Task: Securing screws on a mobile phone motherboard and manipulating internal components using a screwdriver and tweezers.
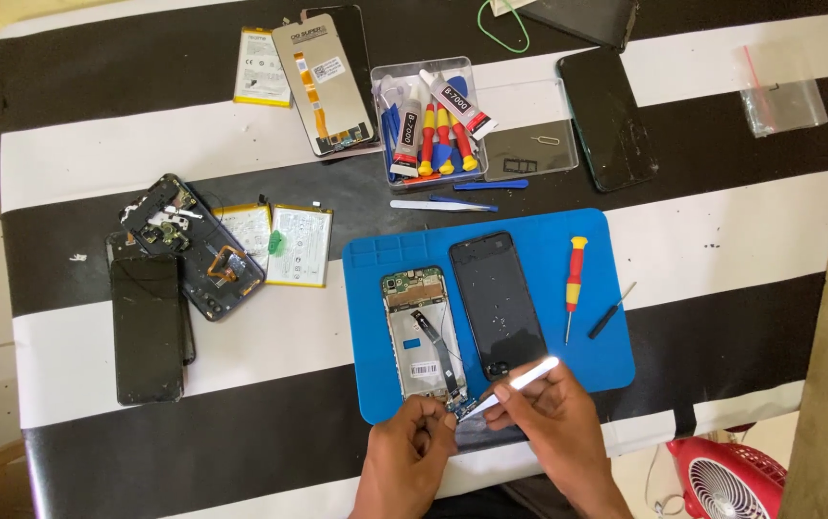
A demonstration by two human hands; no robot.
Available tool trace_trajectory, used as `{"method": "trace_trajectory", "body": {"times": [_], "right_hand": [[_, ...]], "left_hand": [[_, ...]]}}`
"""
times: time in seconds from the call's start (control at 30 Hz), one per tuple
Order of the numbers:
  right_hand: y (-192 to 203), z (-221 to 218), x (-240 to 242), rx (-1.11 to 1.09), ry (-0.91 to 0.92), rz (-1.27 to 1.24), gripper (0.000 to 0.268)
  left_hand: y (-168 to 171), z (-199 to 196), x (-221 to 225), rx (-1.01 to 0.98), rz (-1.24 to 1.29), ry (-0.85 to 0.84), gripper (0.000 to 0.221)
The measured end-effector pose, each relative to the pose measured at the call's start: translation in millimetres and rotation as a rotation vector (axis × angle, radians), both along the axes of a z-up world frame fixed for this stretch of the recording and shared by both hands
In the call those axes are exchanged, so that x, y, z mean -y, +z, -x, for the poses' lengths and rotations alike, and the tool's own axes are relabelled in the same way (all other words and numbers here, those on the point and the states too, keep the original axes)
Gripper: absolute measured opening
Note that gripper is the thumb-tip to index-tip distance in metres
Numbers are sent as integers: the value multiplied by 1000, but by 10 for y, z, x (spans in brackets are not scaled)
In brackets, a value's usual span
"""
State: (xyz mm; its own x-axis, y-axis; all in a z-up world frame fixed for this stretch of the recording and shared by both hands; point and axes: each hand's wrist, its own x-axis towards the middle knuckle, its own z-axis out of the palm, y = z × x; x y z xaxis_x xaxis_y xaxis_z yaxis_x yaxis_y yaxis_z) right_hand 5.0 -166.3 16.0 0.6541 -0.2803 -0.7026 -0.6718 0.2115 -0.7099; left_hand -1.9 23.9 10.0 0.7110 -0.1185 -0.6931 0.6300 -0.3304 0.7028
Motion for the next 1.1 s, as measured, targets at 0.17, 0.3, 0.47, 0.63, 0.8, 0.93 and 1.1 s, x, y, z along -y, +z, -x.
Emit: {"method": "trace_trajectory", "body": {"times": [0.17, 0.3, 0.47, 0.63, 0.8, 0.93, 1.1], "right_hand": [[-59, 30, -95, -38, -27, -27, 21], [-143, 85, -110, 44, 2, -40, 20], [-167, 90, -93, 115, 41, -22, 21], [-213, 73, -101, 107, 101, 92, 23], [-142, 47, -134, 97, 88, 97, 21], [-173, 76, -101, 140, 108, 109, 23], [-180, 116, -66, 174, 117, 134, 24]], "left_hand": [[111, -74, -61, -103, -52, 8, 11], [-32, -33, -187, 79, -129, -15, 15], [-229, 40, -228, 401, -225, -70, 10], [-277, 54, -202, 440, -326, -131, 12], [-334, 135, -171, 403, -425, -165, 18], [-333, 132, -183, 492, -392, -156, 17], [-213, 63, -284, 455, -197, -64, 20]]}}
